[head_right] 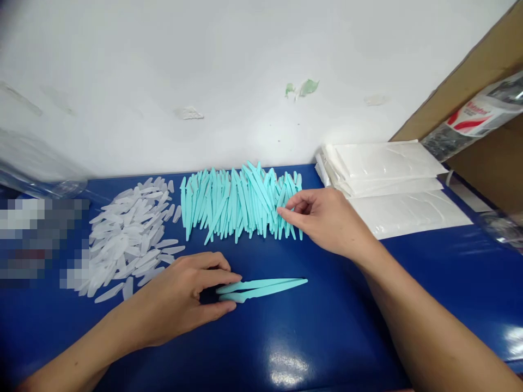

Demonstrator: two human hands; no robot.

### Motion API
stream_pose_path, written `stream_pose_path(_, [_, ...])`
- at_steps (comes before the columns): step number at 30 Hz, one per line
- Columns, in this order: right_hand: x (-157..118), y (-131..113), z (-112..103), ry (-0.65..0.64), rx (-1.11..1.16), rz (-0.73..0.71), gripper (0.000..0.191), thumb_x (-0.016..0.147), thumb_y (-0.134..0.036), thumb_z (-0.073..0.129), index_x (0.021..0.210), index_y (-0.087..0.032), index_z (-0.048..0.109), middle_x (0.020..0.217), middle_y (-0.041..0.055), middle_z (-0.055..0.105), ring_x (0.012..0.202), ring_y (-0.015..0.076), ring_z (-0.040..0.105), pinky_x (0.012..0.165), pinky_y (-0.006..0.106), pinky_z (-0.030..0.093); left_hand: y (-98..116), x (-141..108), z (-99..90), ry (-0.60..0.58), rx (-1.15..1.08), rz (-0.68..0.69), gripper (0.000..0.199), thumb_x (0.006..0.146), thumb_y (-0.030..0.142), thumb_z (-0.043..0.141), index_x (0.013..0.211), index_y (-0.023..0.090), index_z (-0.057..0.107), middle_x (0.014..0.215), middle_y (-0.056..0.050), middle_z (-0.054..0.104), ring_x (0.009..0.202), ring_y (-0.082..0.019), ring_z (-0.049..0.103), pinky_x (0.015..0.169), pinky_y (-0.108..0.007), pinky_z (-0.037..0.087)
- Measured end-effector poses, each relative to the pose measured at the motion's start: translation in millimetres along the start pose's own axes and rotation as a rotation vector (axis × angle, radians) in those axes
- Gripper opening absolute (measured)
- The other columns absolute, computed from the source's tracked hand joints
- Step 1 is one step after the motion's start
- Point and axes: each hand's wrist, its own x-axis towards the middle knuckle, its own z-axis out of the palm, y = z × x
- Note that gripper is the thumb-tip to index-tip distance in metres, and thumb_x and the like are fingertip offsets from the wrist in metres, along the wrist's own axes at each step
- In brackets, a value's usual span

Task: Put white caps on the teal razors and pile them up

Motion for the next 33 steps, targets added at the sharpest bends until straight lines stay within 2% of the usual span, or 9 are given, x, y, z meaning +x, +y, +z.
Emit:
stream_pose_path(2, [6,-1,9,0.07,-0.036,0.004,0.042,0.085,-0.063,0.078,0.085,-0.022,0.075,0.068,0.0019,0.069,0.058,0.0173,0.057,0.058,0.033,0.042,0,0,-3.8,0.023,-0.025,-0.002,0.034,0.093,0.031,0.081,0.126,0.023,0.081,0.106,-0.007,0.076,0.085,-0.021,0.069,0.067,-0.029,0.05])
stream_pose_path(5, [15,-8,18,0.162,-0.134,0.001,0.043,0.085,-0.064,0.075,0.086,-0.022,0.073,0.07,0.0039,0.071,0.06,0.0201,0.061,0.061,0.034,0.044,-12,-5,-23.1,0.194,-0.056,-0.061,0.037,0.096,0.043,0.076,0.129,0.026,0.08,0.103,-0.007,0.077,0.083,-0.02,0.07,0.062,-0.026,0.05])
stream_pose_path(9, [29,-13,18,0.18,-0.278,0.072,0.041,0.09,-0.059,0.067,0.072,-0.022,0.069,0.06,0.0045,0.068,0.06,0.0235,0.064,0.061,0.035,0.042,-47,-28,-67.2,0.455,0.03,-0.316,0.034,0.097,0.055,0.07,0.093,0.024,0.085,0.083,-0.005,0.077,0.069,-0.019,0.065,0.058,-0.026,0.047])
stream_pose_path(12, [36,-10,15,0.072,-0.233,0.152,0.039,0.087,-0.054,0.07,0.064,-0.023,0.068,0.051,0.003,0.063,0.054,0.0231,0.063,0.058,0.035,0.042,-67,-43,-89.0,0.296,0.086,-0.427,0.034,0.093,0.058,0.072,0.096,0.027,0.087,0.078,-0.004,0.076,0.064,-0.019,0.064,0.055,-0.026,0.046])
stream_pose_path(16, [39,-4,16,-0.004,-0.113,0.188,0.032,0.085,-0.047,0.071,0.065,-0.022,0.068,0.055,0.0025,0.068,0.05,0.0196,0.064,0.054,0.032,0.047,-71,-43,-88.6,0.154,0.057,-0.455,0.034,0.09,0.056,0.073,0.101,0.028,0.088,0.086,-0.005,0.078,0.064,-0.019,0.067,0.057,-0.026,0.049])
stream_pose_path(24, [37,-3,12,0.028,-0.048,0.206,0.015,0.081,-0.034,0.07,0.077,-0.02,0.074,0.06,0.0011,0.069,0.051,0.0179,0.062,0.055,0.032,0.047,-72,-34,-83.0,0.153,0.131,-0.45,0.029,0.092,0.051,0.07,0.093,0.027,0.087,0.081,-0.003,0.076,0.064,-0.019,0.064,0.057,-0.027,0.046])
stream_pose_path(28, [21,-7,0,0.108,-0.025,0.079,0.013,0.082,-0.034,0.072,0.078,-0.022,0.072,0.066,-0.0006,0.069,0.057,0.0165,0.059,0.059,0.032,0.043,-72,-37,-87.1,0.182,0.108,-0.449,0.028,0.092,0.051,0.072,0.09,0.026,0.084,0.089,-0.004,0.075,0.071,-0.02,0.062,0.06,-0.027,0.046])
stream_pose_path(30, [9,-9,-3,-0.023,0.11,-0.04,0.015,0.086,-0.036,0.074,0.081,-0.022,0.071,0.071,-0.0006,0.07,0.062,0.0161,0.06,0.061,0.031,0.044,-69,-37,-86.4,0.261,-0.014,-0.453,0.029,0.091,0.052,0.076,0.099,0.026,0.084,0.089,-0.004,0.075,0.073,-0.019,0.062,0.06,-0.026,0.047])
stream_pose_path(33, [-8,-12,-2,-0.458,0.34,-0.101,0.019,0.092,-0.038,0.075,0.088,-0.022,0.068,0.079,0.001,0.073,0.072,0.0174,0.066,0.068,0.031,0.05,-60,-29,-75.7,0.442,-0.411,-0.451,0.041,0.089,0.05,0.083,0.122,0.027,0.079,0.09,-0.002,0.075,0.073,-0.016,0.067,0.064,-0.025,0.054])
